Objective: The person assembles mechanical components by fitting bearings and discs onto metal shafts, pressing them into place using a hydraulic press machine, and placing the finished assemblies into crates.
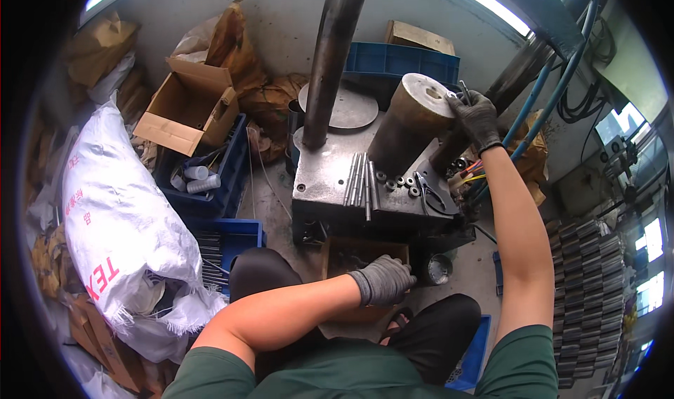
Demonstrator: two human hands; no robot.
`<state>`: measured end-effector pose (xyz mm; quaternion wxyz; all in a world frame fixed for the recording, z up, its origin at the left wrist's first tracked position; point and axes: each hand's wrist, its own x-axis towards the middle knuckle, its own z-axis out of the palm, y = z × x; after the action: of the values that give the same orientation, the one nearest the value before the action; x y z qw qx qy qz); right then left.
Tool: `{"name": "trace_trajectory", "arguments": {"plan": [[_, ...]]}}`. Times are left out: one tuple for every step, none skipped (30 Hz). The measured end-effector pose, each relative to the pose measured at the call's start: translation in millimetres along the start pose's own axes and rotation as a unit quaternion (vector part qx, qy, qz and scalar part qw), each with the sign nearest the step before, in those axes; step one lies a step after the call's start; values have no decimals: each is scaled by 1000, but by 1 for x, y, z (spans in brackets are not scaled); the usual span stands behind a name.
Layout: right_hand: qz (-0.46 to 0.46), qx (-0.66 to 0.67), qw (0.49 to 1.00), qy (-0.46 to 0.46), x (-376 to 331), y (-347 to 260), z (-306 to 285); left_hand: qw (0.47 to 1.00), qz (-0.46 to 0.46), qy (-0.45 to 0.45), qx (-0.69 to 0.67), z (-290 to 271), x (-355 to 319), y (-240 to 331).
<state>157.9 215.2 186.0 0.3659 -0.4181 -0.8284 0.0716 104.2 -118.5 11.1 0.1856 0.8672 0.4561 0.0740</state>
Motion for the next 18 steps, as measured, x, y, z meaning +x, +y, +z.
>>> {"name": "trace_trajectory", "arguments": {"plan": [[-11, -11, 1000, 15, -2, -1, 0, 1000, 4, -5, -2, 0, -2, 0], [-9, -13, 1000, 16, -1, 1, -1, 1000, 6, -6, -2, 0, -2, 1], [-10, 12, 1000, 7, 0, 3, -2, 1000, 8, -10, -2, 0, -1, 2], [-11, 38, 999, -3, 1, 5, -3, 1000, 9, -13, -2, 0, -1, 2], [-11, 38, 999, -2, 1, 4, -3, 1000, 9, -14, -1, 1, 0, 2], [-10, 51, 999, -1, 0, 4, -3, 1000, 9, -15, 0, 2, 1, 1], [-9, 65, 998, -1, -1, 3, -3, 1000, 9, -16, 1, 3, 3, 0], [-8, 64, 998, 1, -6, 8, -2, 1000, 11, -16, 2, 1, 4, 0], [15, 140, 988, 65, -15, 12, 4, 1000, 8, -18, 1, 0, 3, 1], [38, 215, 967, 129, -27, 16, 9, 1000, 3, -19, 0, -1, 2, 0], [86, 274, 948, 138, -46, 12, 10, 1000, -3, -18, -1, 0, 0, -2], [65, 267, 949, 155, -59, 40, 13, 1000, 10, -11, 2, 1, 4, 0], [44, 262, 949, 170, -72, 73, 22, 1000, 22, -6, 5, 2, 8, 2], [89, 284, 948, 116, -92, 75, 35, 1000, 16, -6, 4, 4, 6, -1], [133, 302, 942, 63, -111, 76, 44, 1000, 14, -9, 1, 6, 3, -2], [132, 157, 979, 21, -124, 102, 53, 1000, 22, -12, 0, 6, 5, 0], [129, 9, 991, -21, -135, 130, 63, 999, 29, -12, 3, 6, 8, 1], [129, 11, 991, -21, -145, 137, 74, 999, 24, -25, 1, 7, 7, 0]]}}
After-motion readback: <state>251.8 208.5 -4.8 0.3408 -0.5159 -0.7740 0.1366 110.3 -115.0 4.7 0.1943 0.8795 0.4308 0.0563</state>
